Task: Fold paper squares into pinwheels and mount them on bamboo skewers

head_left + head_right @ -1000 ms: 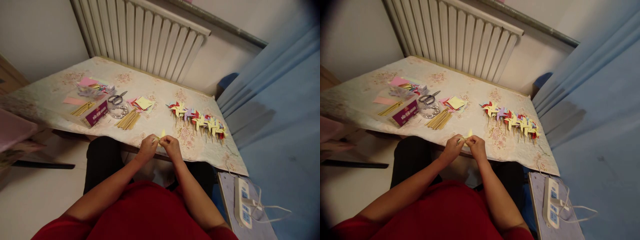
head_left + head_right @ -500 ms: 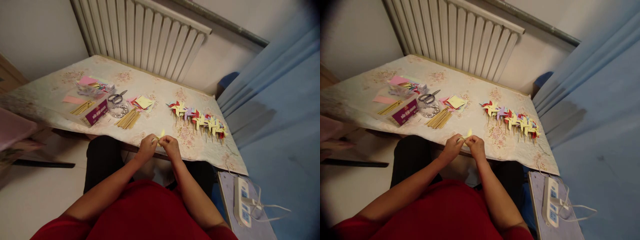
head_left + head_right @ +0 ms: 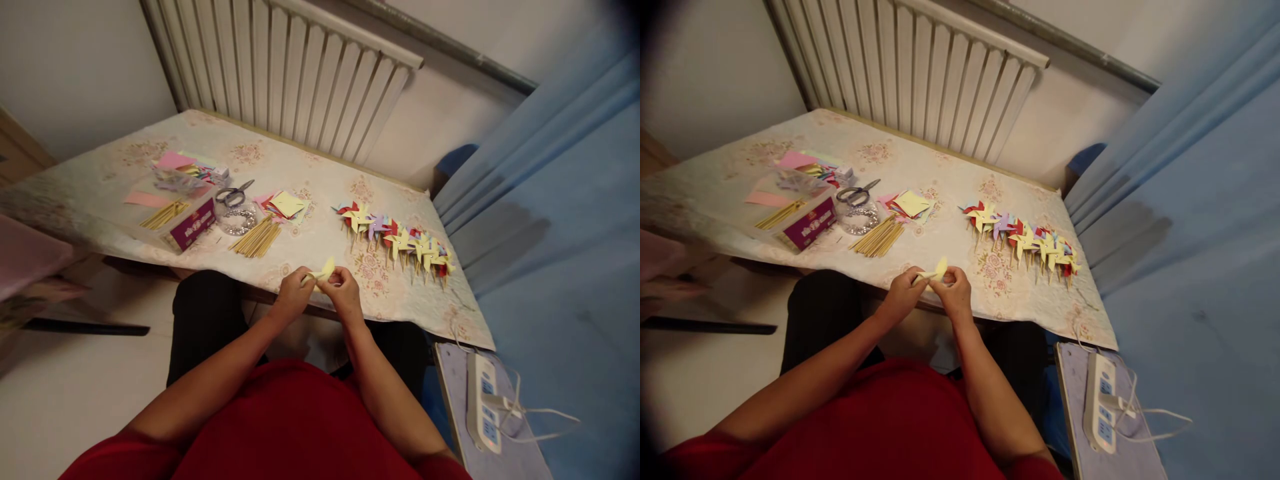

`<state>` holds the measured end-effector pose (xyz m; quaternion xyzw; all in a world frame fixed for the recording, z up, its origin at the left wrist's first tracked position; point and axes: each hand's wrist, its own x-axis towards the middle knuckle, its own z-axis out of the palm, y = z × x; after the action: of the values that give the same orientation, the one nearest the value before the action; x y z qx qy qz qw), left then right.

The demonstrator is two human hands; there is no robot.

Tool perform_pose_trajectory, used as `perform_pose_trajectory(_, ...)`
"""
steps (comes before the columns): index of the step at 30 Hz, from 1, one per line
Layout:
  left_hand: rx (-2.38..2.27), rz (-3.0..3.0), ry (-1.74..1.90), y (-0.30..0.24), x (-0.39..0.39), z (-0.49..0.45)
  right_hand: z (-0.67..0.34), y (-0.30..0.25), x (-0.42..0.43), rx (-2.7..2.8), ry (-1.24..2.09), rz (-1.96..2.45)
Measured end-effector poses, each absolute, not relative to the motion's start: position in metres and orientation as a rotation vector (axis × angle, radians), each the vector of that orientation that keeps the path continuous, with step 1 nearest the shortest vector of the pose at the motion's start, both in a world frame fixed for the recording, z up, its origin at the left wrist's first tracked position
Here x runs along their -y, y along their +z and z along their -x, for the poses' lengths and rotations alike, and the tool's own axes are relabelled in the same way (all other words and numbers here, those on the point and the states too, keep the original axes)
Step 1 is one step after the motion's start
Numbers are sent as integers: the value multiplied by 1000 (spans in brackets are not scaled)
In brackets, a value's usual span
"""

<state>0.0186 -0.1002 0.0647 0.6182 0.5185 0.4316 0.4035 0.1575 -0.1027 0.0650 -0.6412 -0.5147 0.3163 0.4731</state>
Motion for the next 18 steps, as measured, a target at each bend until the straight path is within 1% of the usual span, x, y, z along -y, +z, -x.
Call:
perform_pose_trajectory(2,-1295,-1528,1085,65,100,-19,-159,63,101,1213,826,1558)
perform_pose_trajectory(6,-1251,-1501,1076,66,101,-20,-161,61,103,1188,1114,1418)
perform_pose_trajectory(8,-1245,-1498,1071,67,101,-20,-161,61,105,1170,1190,1358)
perform_pose_trajectory(13,-1236,-1479,1047,66,102,-20,-160,61,108,1110,1211,1288)
perform_pose_trajectory(18,-1237,-1423,1030,66,102,-20,-162,58,107,1095,1215,1334)
